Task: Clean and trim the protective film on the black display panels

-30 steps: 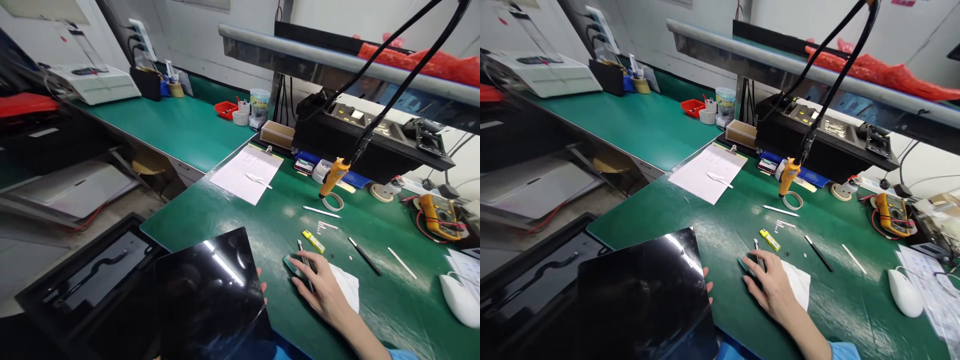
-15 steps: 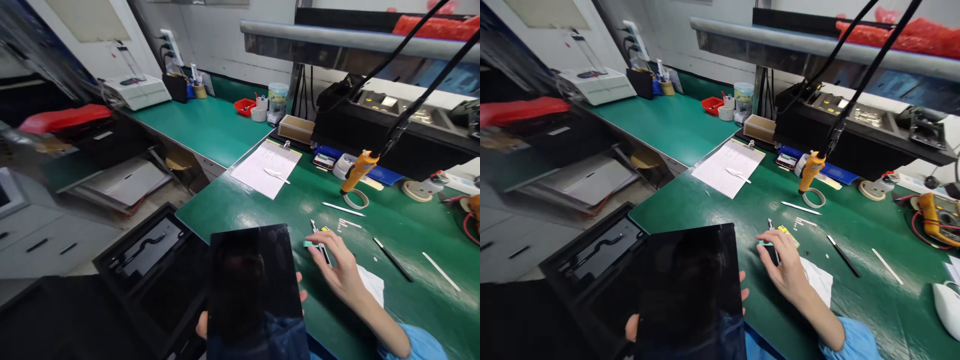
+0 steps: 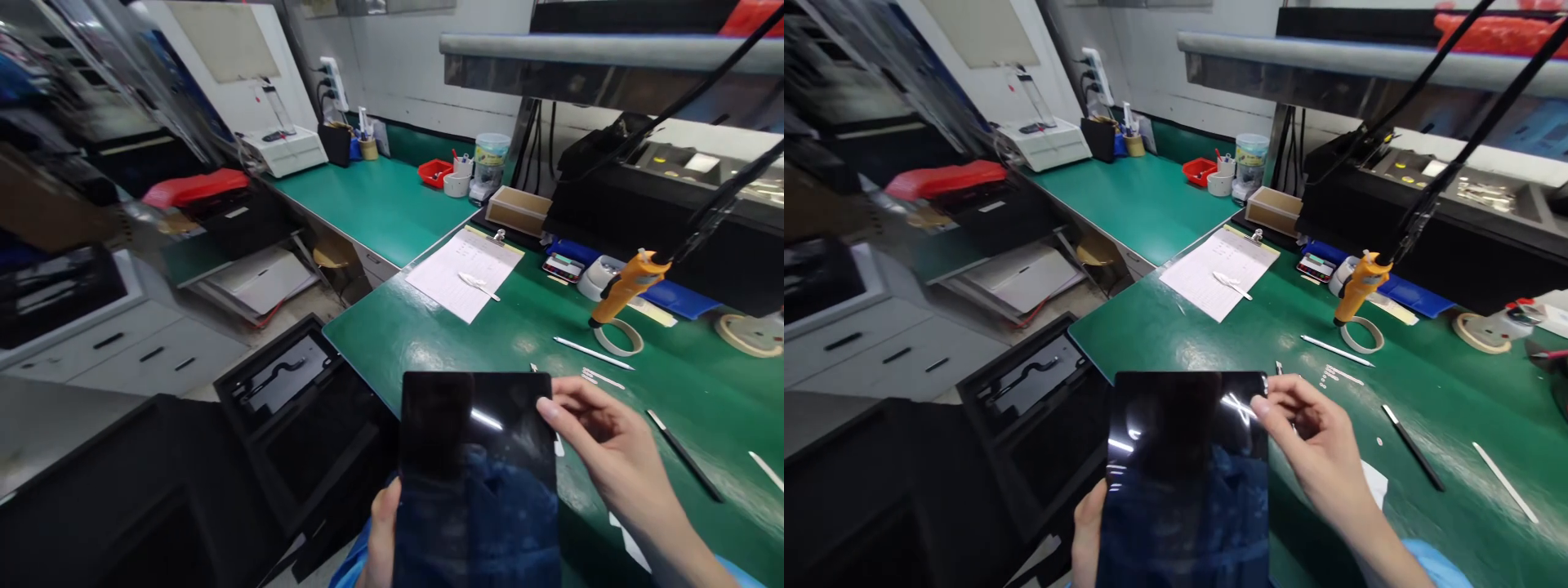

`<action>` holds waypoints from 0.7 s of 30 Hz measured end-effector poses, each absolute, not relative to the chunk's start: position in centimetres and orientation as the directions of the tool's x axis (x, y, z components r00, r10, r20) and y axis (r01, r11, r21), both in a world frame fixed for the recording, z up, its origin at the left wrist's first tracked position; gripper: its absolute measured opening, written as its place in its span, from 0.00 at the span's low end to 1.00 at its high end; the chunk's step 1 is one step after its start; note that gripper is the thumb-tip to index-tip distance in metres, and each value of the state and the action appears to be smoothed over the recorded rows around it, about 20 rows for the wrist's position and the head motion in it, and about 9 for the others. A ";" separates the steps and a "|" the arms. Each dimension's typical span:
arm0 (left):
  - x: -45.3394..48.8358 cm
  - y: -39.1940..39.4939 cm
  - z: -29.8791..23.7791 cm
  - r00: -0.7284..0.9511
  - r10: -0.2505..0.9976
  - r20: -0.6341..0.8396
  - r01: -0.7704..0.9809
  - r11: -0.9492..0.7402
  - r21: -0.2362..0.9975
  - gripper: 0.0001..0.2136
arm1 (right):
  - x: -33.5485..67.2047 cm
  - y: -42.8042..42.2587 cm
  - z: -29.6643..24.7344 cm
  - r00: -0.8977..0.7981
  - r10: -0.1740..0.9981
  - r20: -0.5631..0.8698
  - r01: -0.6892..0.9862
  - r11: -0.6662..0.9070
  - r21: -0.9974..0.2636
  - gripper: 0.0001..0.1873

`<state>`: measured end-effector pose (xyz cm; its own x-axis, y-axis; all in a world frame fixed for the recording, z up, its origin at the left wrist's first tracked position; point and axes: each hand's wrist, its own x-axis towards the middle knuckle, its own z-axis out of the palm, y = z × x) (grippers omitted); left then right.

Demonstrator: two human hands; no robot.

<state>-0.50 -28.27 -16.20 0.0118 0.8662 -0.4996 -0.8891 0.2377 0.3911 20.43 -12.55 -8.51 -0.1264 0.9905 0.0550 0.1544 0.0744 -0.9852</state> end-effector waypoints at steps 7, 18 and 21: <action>0.6 -25.2 -13.4 0.281 0.926 -0.251 -0.902 0.344 0.260 0.24 | 21.9 -11.2 -8.8 0.030 0.994 -0.109 0.064 -0.111 -0.992 0.41; 1.2 -23.8 -12.9 0.013 0.992 -0.123 -0.966 0.044 0.255 0.24 | 22.4 -10.3 -7.6 0.183 0.979 -0.092 -0.156 -0.063 -0.986 0.45; 2.2 -24.2 -12.2 -0.220 0.949 -0.224 -0.889 -0.100 0.447 0.27 | 22.1 -11.0 -8.1 0.123 0.992 -0.034 -0.145 -0.016 -0.989 0.40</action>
